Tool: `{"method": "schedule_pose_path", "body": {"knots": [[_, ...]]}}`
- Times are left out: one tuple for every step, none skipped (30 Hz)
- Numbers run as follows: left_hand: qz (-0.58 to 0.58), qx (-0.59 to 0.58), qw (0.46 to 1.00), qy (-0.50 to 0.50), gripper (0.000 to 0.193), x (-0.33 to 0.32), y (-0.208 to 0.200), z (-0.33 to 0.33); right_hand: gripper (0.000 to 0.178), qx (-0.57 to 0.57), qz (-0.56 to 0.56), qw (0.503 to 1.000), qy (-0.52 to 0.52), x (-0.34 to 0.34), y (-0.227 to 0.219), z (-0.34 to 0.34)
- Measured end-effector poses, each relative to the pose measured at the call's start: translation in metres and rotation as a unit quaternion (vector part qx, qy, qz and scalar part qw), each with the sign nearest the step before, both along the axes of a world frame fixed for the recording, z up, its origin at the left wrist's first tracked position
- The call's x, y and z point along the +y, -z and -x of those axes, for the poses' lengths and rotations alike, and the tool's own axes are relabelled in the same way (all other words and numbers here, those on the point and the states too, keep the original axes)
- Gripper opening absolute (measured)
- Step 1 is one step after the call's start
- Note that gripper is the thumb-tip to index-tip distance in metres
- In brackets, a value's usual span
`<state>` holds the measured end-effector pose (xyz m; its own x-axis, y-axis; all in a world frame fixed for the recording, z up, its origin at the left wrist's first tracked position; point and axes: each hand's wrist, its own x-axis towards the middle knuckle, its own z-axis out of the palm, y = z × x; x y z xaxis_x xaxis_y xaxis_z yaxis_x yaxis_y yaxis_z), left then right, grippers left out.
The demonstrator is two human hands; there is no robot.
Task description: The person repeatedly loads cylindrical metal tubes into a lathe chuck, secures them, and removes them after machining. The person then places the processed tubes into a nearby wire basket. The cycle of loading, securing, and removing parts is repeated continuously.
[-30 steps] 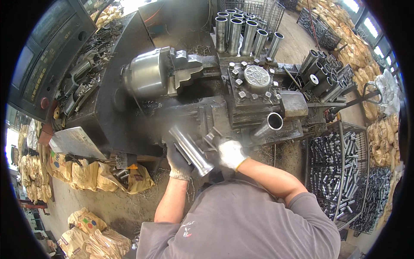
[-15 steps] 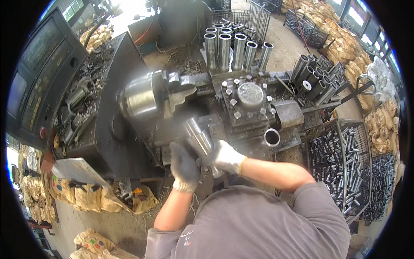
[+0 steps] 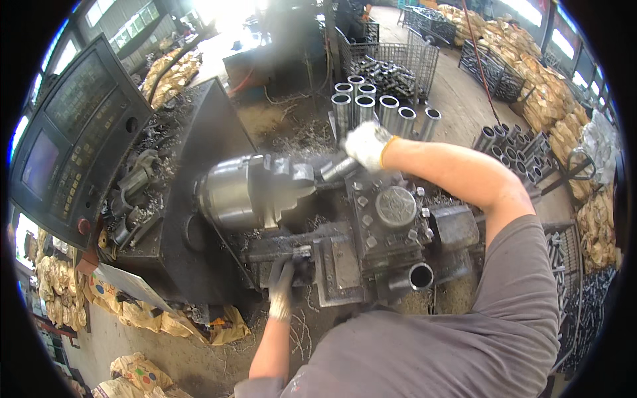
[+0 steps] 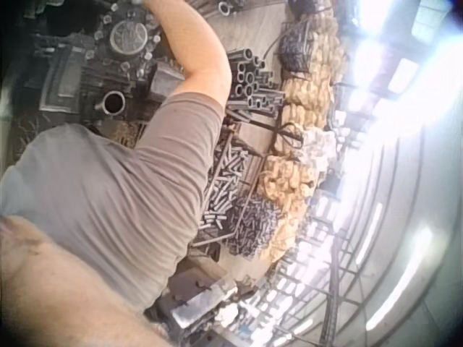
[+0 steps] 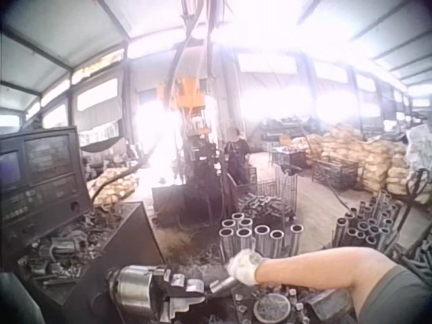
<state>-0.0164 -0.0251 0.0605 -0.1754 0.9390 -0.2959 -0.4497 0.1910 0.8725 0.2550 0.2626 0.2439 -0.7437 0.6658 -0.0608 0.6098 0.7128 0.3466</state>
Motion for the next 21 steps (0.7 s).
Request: {"method": "schedule_pose_path", "body": {"knots": [[0.009,0.006,0.999,-0.035,0.041,-0.026,0.017,0.02,0.034,0.02,0.067,0.997,0.02,0.005,0.007,0.014],[0.02,0.007,0.998,-0.058,0.04,-0.049,0.043,0.037,0.037,0.034,0.135,0.989,0.051,0.007,0.014,0.02],[0.055,-0.012,0.994,-0.098,0.041,-0.069,0.062,0.049,0.039,0.045,0.184,0.98,0.052,0.022,0.041,0.027],[0.092,-0.03,0.986,-0.138,0.042,-0.09,0.081,0.061,0.042,0.056,0.237,0.969,0.053,0.034,0.064,0.036],[0.098,-0.061,0.976,-0.182,0.045,-0.118,0.11,0.079,0.044,0.045,0.291,0.953,0.071,0.032,0.067,0.049],[0.102,-0.092,0.965,-0.223,0.048,-0.14,0.13,0.095,0.046,0.034,0.342,0.935,0.091,0.029,0.068,0.059],[0.105,-0.084,0.954,-0.267,0.05,-0.149,0.124,0.101,0.047,0.016,0.328,0.941,0.082,0.035,0.078,0.056],[0.108,-0.08,0.94,-0.314,0.053,-0.158,0.116,0.103,0.045,0.047,0.299,0.946,0.117,0.019,0.073,0.059],[0.099,-0.072,0.925,-0.361,0.053,-0.172,0.123,0.117,0.045,0.048,0.292,0.949,0.108,0.018,0.076,0.064],[0.091,-0.063,0.907,-0.407,0.054,-0.186,0.131,0.135,0.045,0.048,0.285,0.952,0.1,0.017,0.079,0.07],[0.067,-0.066,0.9,-0.426,0.054,-0.196,0.142,0.156,0.049,0.049,0.311,0.946,0.079,0.02,0.073,0.076],[0.043,-0.066,0.894,-0.442,0.055,-0.203,0.147,0.172,0.053,0.053,0.338,0.938,0.059,0.018,0.066,0.078],[0.062,-0.041,0.854,-0.516,0.054,-0.181,0.122,0.165,0.054,0.182,0.36,0.914,0.04,0.014,0.052,0.067],[0.051,-0.036,0.865,-0.498,0.051,-0.175,0.117,0.172,0.06,0.213,0.371,0.904,0.013,0.029,0.059,0.057],[0.044,-0.026,0.872,-0.487,0.05,-0.181,0.11,0.185,0.06,0.112,0.405,0.906,0.054,0.042,0.05,0.049],[0.039,-0.02,0.878,-0.477,0.049,-0.187,0.104,0.19,0.06,0.006,0.433,0.897,0.093,0.048,0.039,0.045],[0.085,-0.085,0.843,-0.524,0.049,-0.166,0.074,0.179,0.062,-0.036,0.43,0.888,0.16,0.033,0.023,0.045],[0.079,-0.108,0.855,-0.501,0.049,-0.167,0.072,0.185,0.06,-0.039,0.407,0.902,0.143,0.039,0.045,0.052],[0.079,-0.132,0.862,-0.483,0.049,-0.177,0.072,0.197,0.059,0.064,0.437,0.885,0.144,0.018,0.028,0.063],[0.078,-0.156,0.869,-0.464,0.048,-0.189,0.074,0.204,0.058,0.166,0.465,0.858,0.145,0.001,0.009,0.073],[0.116,-0.186,0.864,-0.453,0.044,-0.153,0.045,0.193,0.057,0.205,0.512,0.819,0.16,0.036,0.062,0.061]]}}
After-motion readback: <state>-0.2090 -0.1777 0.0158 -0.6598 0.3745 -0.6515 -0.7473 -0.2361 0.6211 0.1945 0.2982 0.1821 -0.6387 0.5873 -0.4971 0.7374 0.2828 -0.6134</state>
